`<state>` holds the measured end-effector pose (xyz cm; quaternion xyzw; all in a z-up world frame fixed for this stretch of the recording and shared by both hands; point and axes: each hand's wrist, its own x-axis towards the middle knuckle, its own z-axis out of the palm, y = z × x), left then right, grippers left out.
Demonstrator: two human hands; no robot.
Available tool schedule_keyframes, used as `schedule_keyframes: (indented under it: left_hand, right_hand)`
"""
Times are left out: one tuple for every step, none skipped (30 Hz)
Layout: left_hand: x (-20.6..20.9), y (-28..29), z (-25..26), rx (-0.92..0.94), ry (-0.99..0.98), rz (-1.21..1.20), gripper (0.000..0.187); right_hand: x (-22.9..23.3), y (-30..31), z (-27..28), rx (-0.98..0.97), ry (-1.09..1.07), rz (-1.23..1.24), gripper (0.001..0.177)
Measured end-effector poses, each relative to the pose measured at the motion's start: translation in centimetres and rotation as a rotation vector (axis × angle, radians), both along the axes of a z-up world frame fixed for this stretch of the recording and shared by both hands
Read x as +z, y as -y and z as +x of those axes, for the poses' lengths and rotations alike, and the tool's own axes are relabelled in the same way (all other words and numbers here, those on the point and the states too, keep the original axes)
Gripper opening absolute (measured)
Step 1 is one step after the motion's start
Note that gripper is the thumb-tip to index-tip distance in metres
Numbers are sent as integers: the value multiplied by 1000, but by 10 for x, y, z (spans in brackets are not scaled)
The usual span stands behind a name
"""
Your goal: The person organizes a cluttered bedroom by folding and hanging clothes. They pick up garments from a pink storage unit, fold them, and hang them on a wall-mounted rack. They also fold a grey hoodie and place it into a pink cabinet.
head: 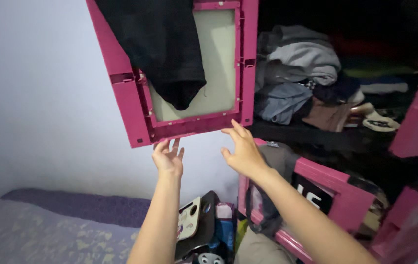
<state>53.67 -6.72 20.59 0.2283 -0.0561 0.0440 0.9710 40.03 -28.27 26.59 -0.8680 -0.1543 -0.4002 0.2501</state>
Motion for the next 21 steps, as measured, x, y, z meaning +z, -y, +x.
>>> schedule_keyframes:
  left_hand:
    - [2,2,-10,44,12,22,53]
    - [3,2,-20,88,23,44,53]
    - [5,1,-30,132,31,8,55]
    - [7,-3,-38,176,38,-27,58]
    - [9,-10,-46,261,110,-125,57]
    - [11,-17,-55,344,182,-224,58]
    - [10,-24,-65,404,231,-219,59]
    - [10,-29,-76,463,280,-214,65]
    - [7,-33,-90,488,299,-120,65]
    - [5,-37,-104,512,317,-25,67]
    - [3,-34,-117,537,337,68,70]
    - [1,-25,-131,598,330,145,61]
    - [0,-14,-146,660,325,223,52]
    - [2,-5,-164,720,320,303,44]
    - [5,6,-182,740,385,406,40]
    - [10,21,-203,758,451,509,36]
    - [15,36,-224,773,516,613,32]
    - [20,51,-246,755,571,688,30]
    - [27,68,-268,735,629,763,29]
    - [38,85,-285,690,670,779,27]
    - [48,101,-301,638,710,796,26]
  right_hand:
    - [4,2,-10,14,12,-1,55]
    - [7,4,-21,29,25,-1,55]
    - [9,7,-33,41,36,-5,55]
    - [12,11,-47,44,27,-13,55]
    - [13,16,-61,47,16,-20,55]
    - [14,22,-75,49,6,-26,55]
    - [14,30,-90,34,6,-43,55]
    - [15,40,-105,19,5,-60,56]
    - [15,50,-123,3,2,-78,56]
    - [16,58,-141,-10,7,-83,56]
    - [18,68,-155,-21,15,-91,56]
    - [20,77,-169,-32,22,-99,56]
    - [23,86,-184,-40,25,-105,56]
    - [27,93,-200,-49,28,-111,56]
    - [32,99,-214,-59,31,-115,56]
    - [38,102,-227,-64,44,-112,55]
    - [45,104,-240,-71,57,-109,55]
    - [51,106,-252,-77,69,-105,55]
    - [57,107,-265,-78,115,-110,55]
    - [64,109,-276,-79,160,-114,55]
    - [70,110,-287,-84,202,-118,55]
